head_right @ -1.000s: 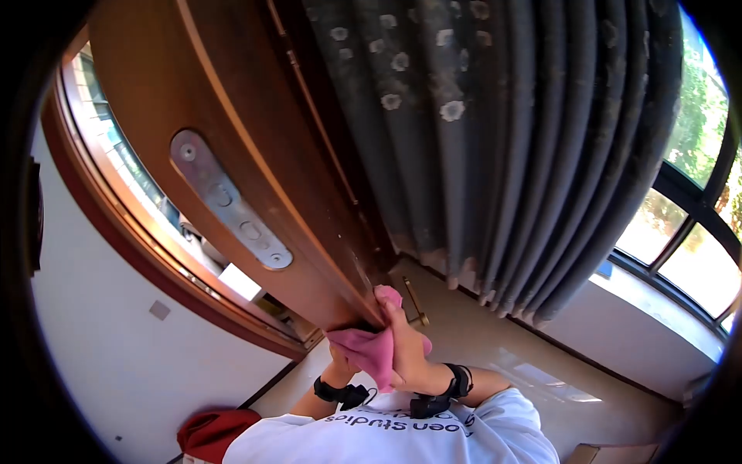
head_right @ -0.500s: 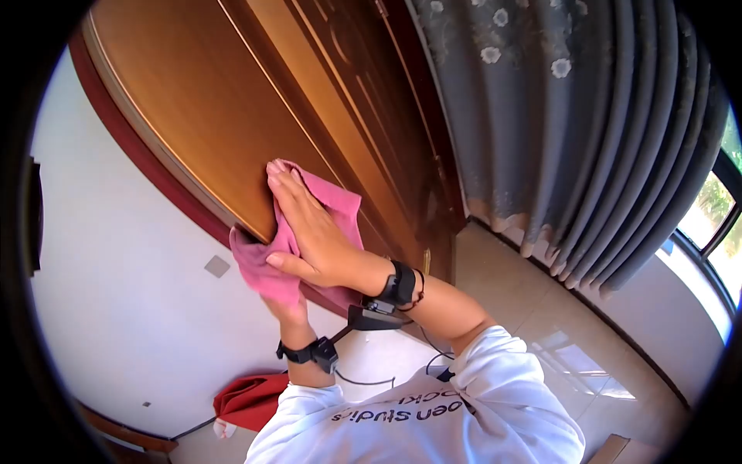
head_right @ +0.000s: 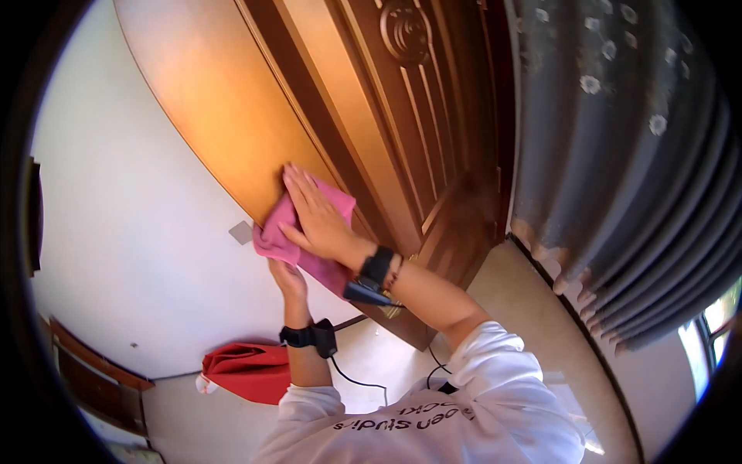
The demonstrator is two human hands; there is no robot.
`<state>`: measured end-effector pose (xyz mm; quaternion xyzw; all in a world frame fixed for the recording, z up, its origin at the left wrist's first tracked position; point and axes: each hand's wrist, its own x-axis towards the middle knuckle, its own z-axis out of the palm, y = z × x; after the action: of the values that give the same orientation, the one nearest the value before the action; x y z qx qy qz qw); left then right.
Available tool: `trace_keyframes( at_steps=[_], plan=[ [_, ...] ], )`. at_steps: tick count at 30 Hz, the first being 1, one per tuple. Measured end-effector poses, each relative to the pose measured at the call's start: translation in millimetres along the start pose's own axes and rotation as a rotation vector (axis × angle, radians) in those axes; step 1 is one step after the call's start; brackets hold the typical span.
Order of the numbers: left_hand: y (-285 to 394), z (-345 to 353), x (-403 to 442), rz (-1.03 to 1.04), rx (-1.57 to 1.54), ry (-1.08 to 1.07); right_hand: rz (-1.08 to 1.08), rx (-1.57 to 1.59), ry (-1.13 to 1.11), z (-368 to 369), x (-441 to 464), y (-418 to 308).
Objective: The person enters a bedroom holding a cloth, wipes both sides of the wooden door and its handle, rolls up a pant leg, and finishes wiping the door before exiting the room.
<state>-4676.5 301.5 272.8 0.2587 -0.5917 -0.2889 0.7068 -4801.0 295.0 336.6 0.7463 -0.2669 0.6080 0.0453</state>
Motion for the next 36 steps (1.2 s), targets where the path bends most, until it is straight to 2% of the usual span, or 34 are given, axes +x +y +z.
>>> trace_keyframes(
  at_steps=[1, 3, 4, 5, 7, 8, 9, 10, 11, 13, 15, 17, 18, 20, 21, 22, 23, 24, 25, 28, 29, 31, 32, 34, 36],
  plan=[
    [4, 1, 11, 0.069, -0.038, 0.011, -0.014, 0.025, -0.019, 1, 19, 10],
    [17, 8, 32, 0.076, 0.025, 0.073, -0.002, 0.003, 0.087, 11, 46, 29],
    [18, 8, 41, 0.079, 0.072, 0.103, -0.020, 0.034, 0.071, 21, 45, 37],
    [7, 0, 40, -0.002, 0.323, 0.171, 0.039, -0.028, 0.050, 32, 37, 51],
    [-49, -11, 29, -0.067, 0.490, 0.302, 0.076, -0.098, -0.033, 48, 10, 77],
    [-61, -1, 28, 0.126, 0.501, 0.330, 0.063, -0.104, -0.097, 56, -8, 93],
    [-102, -16, 15, 0.000, 0.651, 0.385, 0.087, -0.055, -0.123, 65, -25, 107],
    [-121, -17, 10, -0.069, 0.563, 0.438, 0.113, -0.005, -0.154, 73, -40, 118],
    [-141, -22, 8, -0.067, 0.449, 0.457, 0.119, 0.023, -0.143, 79, -52, 126],
    [-162, -36, 15, -0.106, 0.523, 0.466, 0.097, 0.082, -0.166, 87, -50, 146],
    [-143, -29, 24, -0.091, 0.592, 0.549, 0.088, 0.111, -0.177, 81, -50, 148],
    [-129, -23, 38, -0.250, 0.840, 0.655, 0.055, 0.127, -0.226, 71, -46, 153],
    [-128, -24, 36, -0.253, 0.847, 0.683, 0.039, 0.109, -0.245, 69, -46, 157],
    [-130, -27, 41, -0.120, 0.723, 0.787, 0.243, 0.174, -0.500, 80, -77, 179],
    [-123, -27, 36, -0.256, 0.705, 0.784, 0.216, 0.091, -0.575, 91, -96, 187],
    [-131, -35, 29, -0.261, 0.704, 0.787, 0.192, 0.001, -0.644, 102, -107, 194],
    [-146, -44, 20, -0.208, 0.575, 0.877, 0.196, -0.003, -0.647, 110, -109, 200],
    [-152, -49, 15, -0.158, 0.444, 0.960, 0.269, -0.147, -0.906, 117, -111, 205],
    [-157, -53, 10, -0.224, 0.349, 0.976, 0.346, -0.296, -1.164, 124, -115, 209],
    [-192, -84, -4, -0.347, 0.329, 0.917, 0.332, -0.126, -1.227, 150, -113, 238],
    [-193, -90, -1, -0.411, 0.311, 0.888, 0.354, -0.132, -1.231, 152, -107, 235],
    [-212, -106, 3, -0.428, 0.320, 0.860, 0.252, -0.257, -1.325, 155, -85, 225],
    [-221, -114, 6, -0.436, 0.336, 0.844, 0.267, -0.273, -1.317, 165, -87, 228],
    [-216, -118, 16, -0.485, 0.282, 0.776, 0.431, -0.445, -1.155, 179, -107, 239],
    [-206, -120, 25, -0.666, -0.009, 0.653, 0.498, -0.498, -1.088, 186, -121, 249]
  ],
)
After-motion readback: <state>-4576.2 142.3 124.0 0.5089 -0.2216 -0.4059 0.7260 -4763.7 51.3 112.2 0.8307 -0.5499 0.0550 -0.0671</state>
